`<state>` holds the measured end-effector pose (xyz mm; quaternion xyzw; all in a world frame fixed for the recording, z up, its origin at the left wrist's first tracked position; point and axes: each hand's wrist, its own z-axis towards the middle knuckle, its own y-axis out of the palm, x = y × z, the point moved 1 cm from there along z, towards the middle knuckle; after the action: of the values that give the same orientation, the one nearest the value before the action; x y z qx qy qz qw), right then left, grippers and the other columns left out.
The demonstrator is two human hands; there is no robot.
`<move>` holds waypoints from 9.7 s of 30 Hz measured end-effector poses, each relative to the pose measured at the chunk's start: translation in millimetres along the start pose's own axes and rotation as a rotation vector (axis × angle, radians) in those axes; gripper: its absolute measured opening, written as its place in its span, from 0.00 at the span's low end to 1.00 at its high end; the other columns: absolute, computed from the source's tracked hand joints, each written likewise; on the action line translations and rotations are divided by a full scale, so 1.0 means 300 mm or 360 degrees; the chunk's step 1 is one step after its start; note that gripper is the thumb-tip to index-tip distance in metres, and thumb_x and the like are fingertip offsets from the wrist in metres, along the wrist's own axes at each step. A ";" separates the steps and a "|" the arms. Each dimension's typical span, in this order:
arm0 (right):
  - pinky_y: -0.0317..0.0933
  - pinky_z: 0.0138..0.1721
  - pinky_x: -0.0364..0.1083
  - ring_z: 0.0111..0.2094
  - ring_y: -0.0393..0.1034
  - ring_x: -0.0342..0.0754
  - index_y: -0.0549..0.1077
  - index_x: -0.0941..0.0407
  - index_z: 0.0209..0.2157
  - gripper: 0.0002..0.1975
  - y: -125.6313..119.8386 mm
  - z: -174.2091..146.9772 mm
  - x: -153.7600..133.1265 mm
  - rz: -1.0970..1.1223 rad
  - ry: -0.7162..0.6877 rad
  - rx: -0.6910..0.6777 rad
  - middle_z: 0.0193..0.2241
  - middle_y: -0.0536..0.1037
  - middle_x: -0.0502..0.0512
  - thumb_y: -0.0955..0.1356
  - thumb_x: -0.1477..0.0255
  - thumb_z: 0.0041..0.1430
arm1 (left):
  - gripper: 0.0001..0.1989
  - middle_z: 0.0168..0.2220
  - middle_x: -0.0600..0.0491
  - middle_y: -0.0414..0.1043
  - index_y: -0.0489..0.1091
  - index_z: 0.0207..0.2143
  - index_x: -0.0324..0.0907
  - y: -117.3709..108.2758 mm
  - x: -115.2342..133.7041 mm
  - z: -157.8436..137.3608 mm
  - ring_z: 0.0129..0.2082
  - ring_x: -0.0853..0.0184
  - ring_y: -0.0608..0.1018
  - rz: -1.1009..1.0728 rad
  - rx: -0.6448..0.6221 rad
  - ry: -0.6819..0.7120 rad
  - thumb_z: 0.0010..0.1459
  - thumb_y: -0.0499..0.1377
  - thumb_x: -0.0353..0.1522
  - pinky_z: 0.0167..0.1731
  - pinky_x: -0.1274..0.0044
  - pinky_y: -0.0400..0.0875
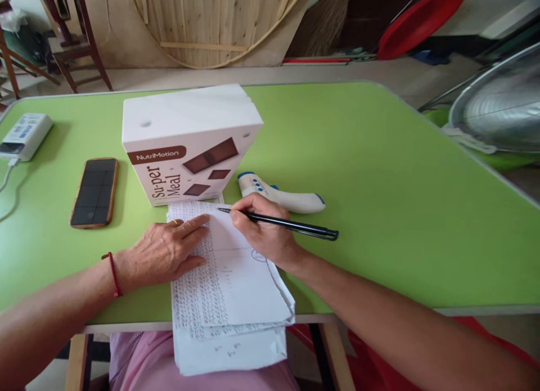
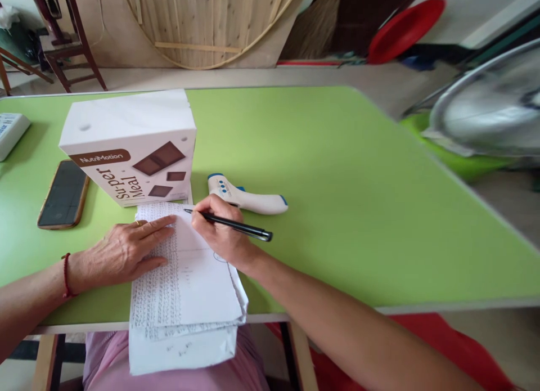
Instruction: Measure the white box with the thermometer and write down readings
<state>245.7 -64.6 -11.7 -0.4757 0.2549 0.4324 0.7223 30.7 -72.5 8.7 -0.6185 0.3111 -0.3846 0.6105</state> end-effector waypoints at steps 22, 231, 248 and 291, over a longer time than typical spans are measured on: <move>0.55 0.17 0.41 0.15 0.59 0.39 0.67 0.53 0.26 0.06 0.001 -0.005 0.002 -0.0048 -0.0039 0.0004 0.15 0.68 0.44 0.66 0.70 0.56 | 0.23 0.63 0.36 0.63 0.65 0.56 0.33 -0.002 0.000 0.000 0.39 0.56 0.82 0.0005 0.0001 0.0009 0.68 0.53 0.41 0.34 0.66 0.79; 0.69 0.27 0.43 0.26 0.73 0.43 0.76 0.55 0.36 0.08 -0.023 0.011 -0.009 0.0669 0.0319 -0.0434 0.26 0.78 0.51 0.65 0.70 0.58 | 0.28 0.58 0.38 0.70 0.69 0.52 0.32 0.016 -0.035 -0.002 0.33 0.60 0.82 0.0134 0.0285 0.0046 0.70 0.48 0.48 0.29 0.68 0.79; 0.63 0.20 0.40 0.18 0.66 0.41 0.70 0.53 0.29 0.05 0.000 -0.006 0.009 0.0307 0.0148 -0.0133 0.19 0.73 0.45 0.69 0.69 0.56 | 0.26 0.63 0.38 0.65 0.68 0.54 0.33 0.012 -0.020 0.004 0.34 0.60 0.80 0.0182 0.0079 -0.0048 0.70 0.49 0.45 0.32 0.67 0.79; 0.59 0.18 0.41 0.17 0.61 0.40 0.68 0.53 0.26 0.12 0.000 0.009 0.011 0.0213 0.0051 -0.0130 0.17 0.70 0.45 0.69 0.63 0.59 | 0.23 0.62 0.38 0.65 0.68 0.54 0.34 0.003 -0.015 0.009 0.36 0.59 0.81 0.0116 0.0061 -0.0083 0.68 0.54 0.43 0.33 0.68 0.79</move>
<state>247.0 -61.0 -13.2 -0.4935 0.2797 0.4822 0.6676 30.9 -67.3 7.6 -0.6048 0.3102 -0.3517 0.6437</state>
